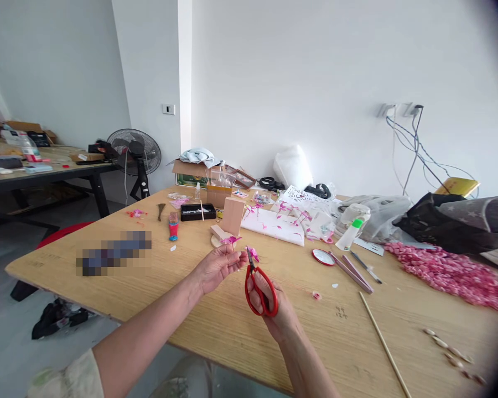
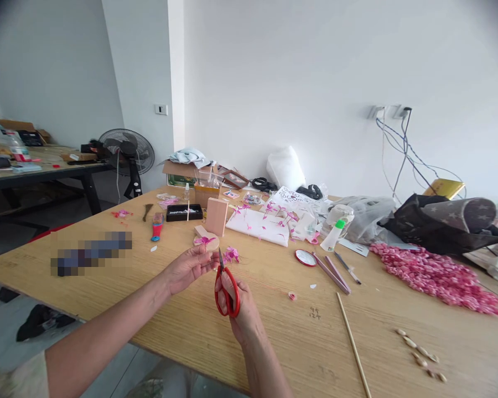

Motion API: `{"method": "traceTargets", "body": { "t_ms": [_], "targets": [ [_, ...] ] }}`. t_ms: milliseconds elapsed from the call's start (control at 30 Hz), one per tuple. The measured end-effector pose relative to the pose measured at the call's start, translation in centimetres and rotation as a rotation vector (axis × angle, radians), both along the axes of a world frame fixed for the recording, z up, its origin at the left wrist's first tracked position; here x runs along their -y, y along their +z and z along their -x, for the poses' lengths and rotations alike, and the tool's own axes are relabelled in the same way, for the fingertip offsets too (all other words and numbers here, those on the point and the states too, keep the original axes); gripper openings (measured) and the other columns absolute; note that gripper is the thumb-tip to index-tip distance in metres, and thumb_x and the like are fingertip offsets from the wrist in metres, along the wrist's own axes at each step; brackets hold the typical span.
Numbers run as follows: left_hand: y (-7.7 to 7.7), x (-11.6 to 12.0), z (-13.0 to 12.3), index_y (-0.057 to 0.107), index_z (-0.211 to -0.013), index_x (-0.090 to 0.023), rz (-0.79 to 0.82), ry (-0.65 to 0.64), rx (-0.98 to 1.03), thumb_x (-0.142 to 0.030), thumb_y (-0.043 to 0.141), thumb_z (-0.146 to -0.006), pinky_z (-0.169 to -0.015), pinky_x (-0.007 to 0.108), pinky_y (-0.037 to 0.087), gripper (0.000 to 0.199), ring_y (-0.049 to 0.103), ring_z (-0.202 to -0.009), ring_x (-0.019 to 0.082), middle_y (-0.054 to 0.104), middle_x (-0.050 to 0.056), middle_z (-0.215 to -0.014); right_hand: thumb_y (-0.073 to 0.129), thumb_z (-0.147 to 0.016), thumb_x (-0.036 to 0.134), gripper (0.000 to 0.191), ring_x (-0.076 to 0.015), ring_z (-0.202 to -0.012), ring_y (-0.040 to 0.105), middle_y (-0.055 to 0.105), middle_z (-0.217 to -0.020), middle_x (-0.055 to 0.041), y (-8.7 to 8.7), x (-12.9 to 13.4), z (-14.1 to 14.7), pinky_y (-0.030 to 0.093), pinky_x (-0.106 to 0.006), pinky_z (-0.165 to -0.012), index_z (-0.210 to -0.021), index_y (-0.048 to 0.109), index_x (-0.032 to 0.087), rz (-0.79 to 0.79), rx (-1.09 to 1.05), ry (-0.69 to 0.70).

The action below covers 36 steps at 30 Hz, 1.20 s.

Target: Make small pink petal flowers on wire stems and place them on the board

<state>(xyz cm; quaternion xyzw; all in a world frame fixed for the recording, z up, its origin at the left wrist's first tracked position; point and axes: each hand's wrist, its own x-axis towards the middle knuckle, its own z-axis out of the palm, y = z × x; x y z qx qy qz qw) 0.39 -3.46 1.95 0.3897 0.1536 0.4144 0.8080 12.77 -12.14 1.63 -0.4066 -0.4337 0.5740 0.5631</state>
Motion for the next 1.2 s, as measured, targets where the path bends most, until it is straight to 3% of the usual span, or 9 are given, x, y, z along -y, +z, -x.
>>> {"method": "traceTargets", "body": {
  "t_ms": [133,233,433,500,600,767,900,1067,1200],
  "targets": [
    [0.1,-0.4,0.4,0.053,-0.063,-0.014,-0.005,0.023,-0.014,-0.015,0.069,-0.062,-0.085,0.029,0.039,0.016,0.06,-0.086,0.016,0.066,0.005,-0.082,0.045,-0.074,0.054,0.04,-0.0061,-0.038,0.026,0.037,-0.037,0.006,0.7,1.0,-1.0,0.02,-0.022,-0.044,-0.067,0.052,0.015,0.0,0.037,-0.002],
    [0.4,-0.8,0.9,0.053,-0.065,-0.014,0.007,0.034,-0.038,-0.016,0.07,-0.061,-0.083,0.029,0.04,0.017,0.061,-0.083,0.016,0.066,0.005,-0.082,0.042,-0.075,0.053,0.039,-0.007,-0.038,0.029,0.037,-0.038,0.0057,1.3,2.1,-3.1,0.021,-0.022,-0.043,-0.068,0.053,0.016,0.029,0.226,-0.017],
    [1.0,-1.9,2.3,0.052,-0.063,-0.015,-0.042,0.074,-0.099,-0.017,0.068,-0.062,-0.074,0.026,0.043,0.016,0.062,-0.076,0.014,0.065,0.005,-0.09,0.048,-0.07,0.037,0.029,-0.0123,-0.043,0.043,0.052,-0.048,-0.0036,1.2,4.5,-8.4,0.02,-0.025,-0.044,-0.05,0.053,0.017,0.28,1.409,-0.122],
    [1.2,-2.2,2.5,0.052,-0.063,-0.015,-0.067,0.099,-0.099,-0.017,0.067,-0.063,-0.071,0.025,0.043,0.015,0.061,-0.075,0.013,0.064,0.003,-0.091,0.045,-0.071,0.029,0.025,-0.0167,-0.05,0.051,0.06,-0.057,-0.009,0.8,4.9,-9.3,0.022,-0.026,-0.045,-0.053,0.057,0.017,0.34,1.657,-0.105],
    [1.6,-2.2,2.5,0.052,-0.062,-0.015,-0.08,0.102,-0.083,-0.018,0.066,-0.065,-0.07,0.024,0.043,0.015,0.059,-0.075,0.012,0.063,0.002,-0.084,0.044,-0.069,0.02,0.019,-0.0235,-0.063,0.06,0.065,-0.073,-0.0142,0.1,5.1,-9.8,0.025,-0.026,-0.046,-0.066,0.062,0.015,0.421,1.816,-0.064],
    [2.1,-1.9,2.2,0.051,-0.064,-0.016,-0.066,0.071,-0.049,-0.018,0.066,-0.065,-0.072,0.025,0.041,0.015,0.058,-0.071,0.011,0.062,0.001,-0.074,0.041,-0.071,0.02,0.024,-0.0276,-0.069,0.062,0.066,-0.077,-0.0158,-0.6,5.0,-10.1,0.03,-0.027,-0.048,-0.072,0.065,0.016,0.431,1.899,-0.041],
    [2.6,-1.6,2.1,0.051,-0.065,-0.015,-0.094,0.085,-0.063,-0.021,0.067,-0.064,-0.072,0.025,0.04,0.017,0.057,-0.07,0.011,0.061,0.002,-0.072,0.046,-0.071,0.024,0.019,-0.0266,-0.067,0.061,0.066,-0.075,-0.0134,0.9,5.0,-9.8,0.03,-0.028,-0.048,-0.065,0.063,0.017,0.335,1.875,-0.064],
    [3.6,-0.2,1.3,0.049,-0.062,-0.015,-0.272,0.105,-0.166,-0.027,0.065,-0.066,-0.07,0.025,0.04,0.02,0.052,-0.064,0.01,0.056,-0.001,-0.064,0.043,-0.075,0.031,0.022,-0.0153,-0.058,0.055,0.061,-0.062,-0.0031,5.1,3.7,-6.6,0.035,-0.024,-0.053,-0.063,0.058,0.021,-0.064,1.389,-0.324],
    [3.5,0.8,-0.4,0.049,-0.058,-0.015,-0.497,0.239,-0.278,-0.03,0.061,-0.068,-0.062,0.022,0.037,0.023,0.046,-0.057,0.008,0.049,-0.003,-0.057,0.052,-0.069,0.035,0.018,-0.0134,-0.054,0.053,0.057,-0.058,-0.0006,6.1,0.3,-2.8,0.036,-0.022,-0.049,-0.071,0.06,0.019,-0.156,0.833,-0.396]
  ]
}}
